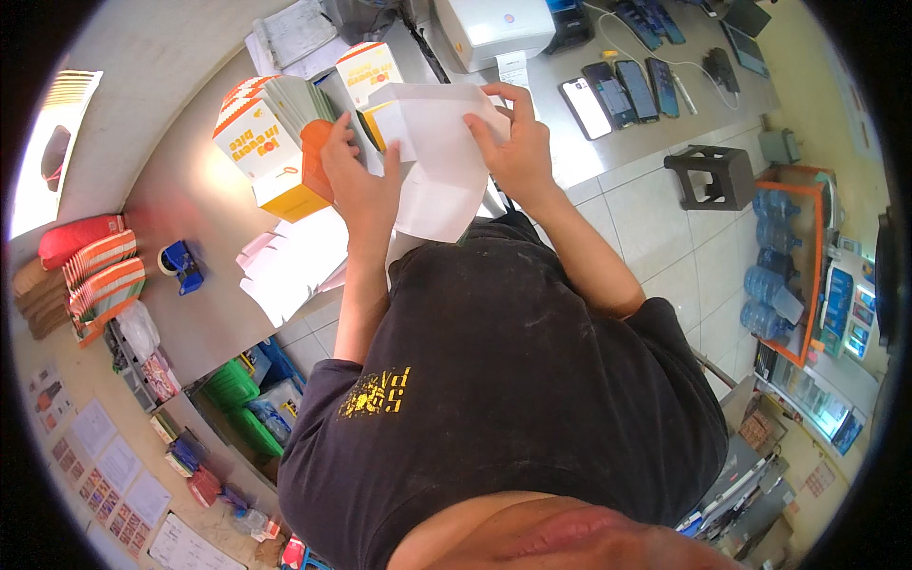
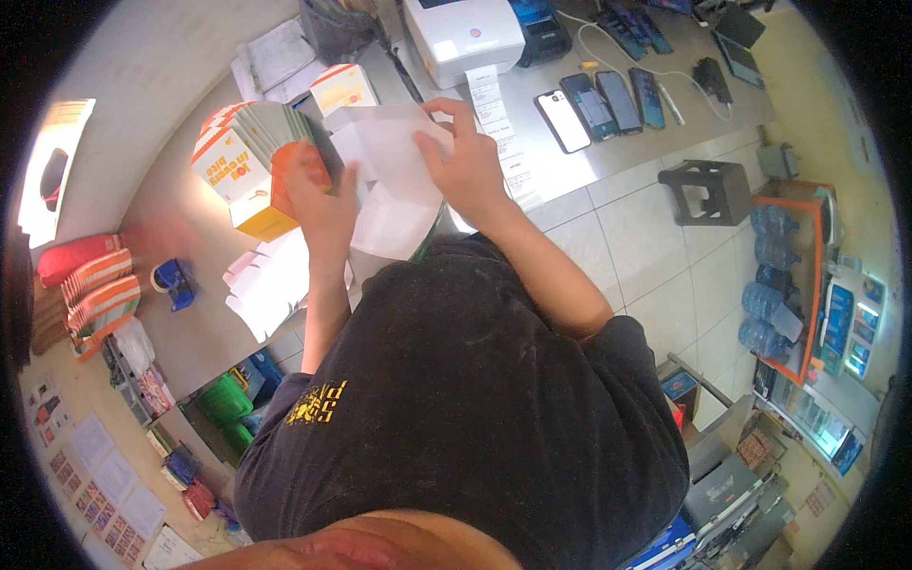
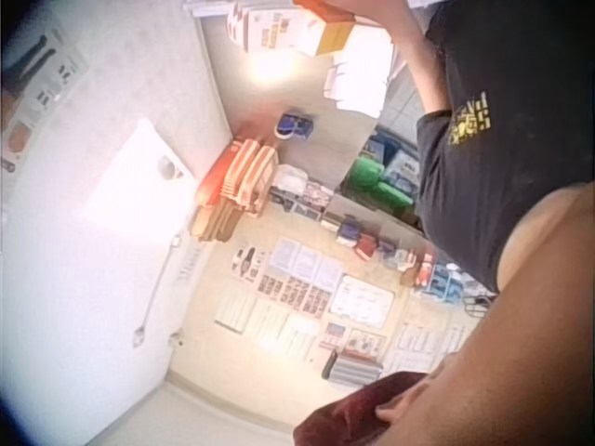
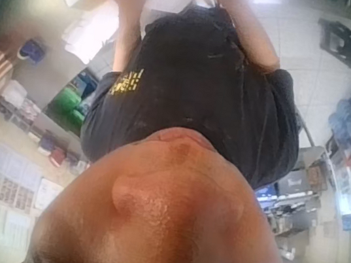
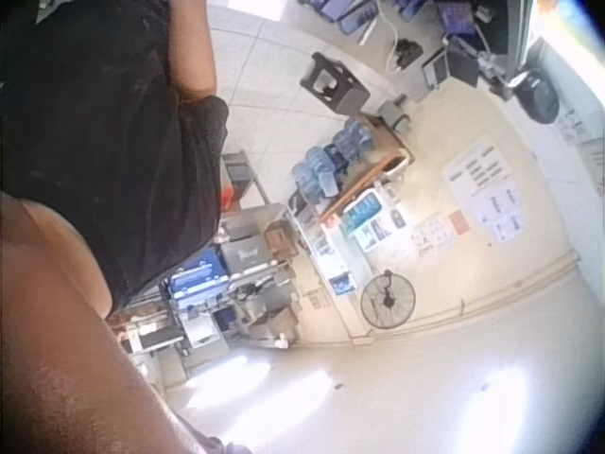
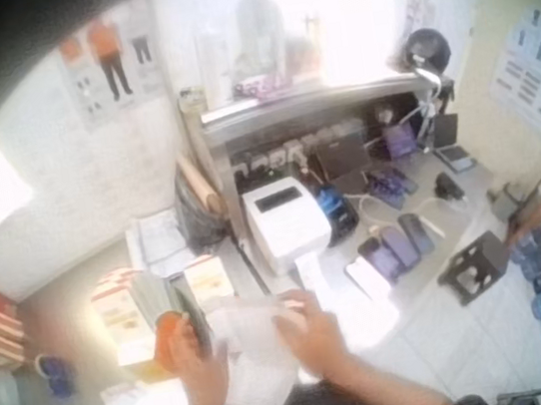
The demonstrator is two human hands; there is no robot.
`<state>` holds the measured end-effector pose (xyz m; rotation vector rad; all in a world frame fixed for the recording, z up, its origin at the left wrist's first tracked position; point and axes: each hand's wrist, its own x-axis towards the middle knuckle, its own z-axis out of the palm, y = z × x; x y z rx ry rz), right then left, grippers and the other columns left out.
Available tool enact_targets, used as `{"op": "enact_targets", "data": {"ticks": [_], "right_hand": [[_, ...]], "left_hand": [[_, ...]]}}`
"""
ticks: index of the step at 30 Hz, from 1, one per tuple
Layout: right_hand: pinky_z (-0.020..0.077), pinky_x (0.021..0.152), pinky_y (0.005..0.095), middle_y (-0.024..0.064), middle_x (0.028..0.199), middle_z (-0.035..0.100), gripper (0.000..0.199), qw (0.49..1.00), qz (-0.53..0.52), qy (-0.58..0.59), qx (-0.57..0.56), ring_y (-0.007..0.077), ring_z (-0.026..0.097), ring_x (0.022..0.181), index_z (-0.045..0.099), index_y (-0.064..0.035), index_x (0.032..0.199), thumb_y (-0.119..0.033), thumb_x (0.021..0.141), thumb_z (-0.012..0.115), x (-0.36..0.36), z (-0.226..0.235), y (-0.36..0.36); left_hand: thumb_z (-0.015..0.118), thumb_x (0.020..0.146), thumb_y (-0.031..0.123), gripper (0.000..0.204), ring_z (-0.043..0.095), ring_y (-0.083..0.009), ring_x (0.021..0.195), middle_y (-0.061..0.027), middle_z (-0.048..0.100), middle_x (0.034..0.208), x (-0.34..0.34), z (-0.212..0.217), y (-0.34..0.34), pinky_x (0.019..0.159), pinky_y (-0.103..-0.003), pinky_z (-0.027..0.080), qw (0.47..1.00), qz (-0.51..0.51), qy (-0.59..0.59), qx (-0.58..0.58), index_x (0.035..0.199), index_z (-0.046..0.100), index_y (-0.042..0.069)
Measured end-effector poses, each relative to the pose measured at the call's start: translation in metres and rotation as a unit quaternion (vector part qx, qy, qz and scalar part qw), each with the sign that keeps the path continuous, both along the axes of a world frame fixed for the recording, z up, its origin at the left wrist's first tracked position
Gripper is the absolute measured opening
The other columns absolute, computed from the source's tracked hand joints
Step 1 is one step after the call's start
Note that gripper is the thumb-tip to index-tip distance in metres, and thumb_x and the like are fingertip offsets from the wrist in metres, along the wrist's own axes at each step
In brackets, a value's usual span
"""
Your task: The person folds and assembles multiple small paper food boxes at a counter, then moves to a food station to place fried items into the boxes. The person also puts on a disposable glove before handling the food.
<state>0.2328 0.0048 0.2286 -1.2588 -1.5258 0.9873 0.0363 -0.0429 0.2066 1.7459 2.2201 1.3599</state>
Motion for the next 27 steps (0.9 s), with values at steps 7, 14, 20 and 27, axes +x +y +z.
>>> {"op": "enact_targets", "data": {"ticks": [7, 14, 20, 27], "right_hand": [[0.0582, 0.068, 0.0323, 0.0143, 0.097, 0.076, 0.027, 0.954, 0.121, -0.127, 0.245, 0.0247, 0.076, 0.082, 0.067, -0.0057, 0.121, -0.006, 0.094, 0.070, -0.025, -0.006, -0.011], [0.0493, 0.059, 0.0208, 0.0073, 0.085, 0.074, 0.020, 0.969, -0.029, 0.201, -0.142, 0.0054, 0.064, 0.068, 0.071, 0.0039, 0.103, -0.015, 0.097, 0.074, -0.022, 0.004, 0.001], [0.0524, 0.083, 0.0277, 0.0113, 0.104, 0.075, 0.022, 0.951, 0.006, 0.257, -0.174, 0.0117, 0.066, 0.094, 0.076, 0.0010, 0.100, -0.020, 0.095, 0.075, -0.029, 0.005, -0.001], [0.0517, 0.087, 0.0292, 0.0122, 0.112, 0.075, 0.024, 0.962, 0.061, 0.215, -0.156, 0.0134, 0.067, 0.096, 0.078, 0.0014, 0.096, -0.022, 0.094, 0.076, -0.032, 0.007, 0.002]], "left_hand": [[0.070, 0.099, 0.012, 0.023, 0.065, -0.0124, 0.088, -0.0062, 0.068, 0.099, 0.017, 0.021, 0.018, 0.069, -0.026, 0.053, 0.827, -0.189, -0.529, -0.013, 0.116, 0.058, 0.000], [0.066, 0.101, 0.014, 0.018, 0.067, -0.0128, 0.087, -0.0100, 0.072, 0.103, 0.024, 0.004, 0.011, 0.074, -0.028, 0.055, 0.796, -0.201, -0.558, -0.124, 0.111, 0.064, -0.001], [0.070, 0.099, 0.019, 0.021, 0.064, -0.0105, 0.085, -0.0047, 0.069, 0.099, 0.026, 0.007, 0.007, 0.065, -0.026, 0.051, 0.775, -0.202, -0.591, -0.100, 0.109, 0.067, 0.000], [0.071, 0.098, 0.013, 0.021, 0.067, -0.0111, 0.085, -0.0084, 0.072, 0.098, 0.029, 0.007, 0.006, 0.068, -0.026, 0.055, 0.800, -0.198, -0.562, -0.068, 0.112, 0.067, -0.003]]}}
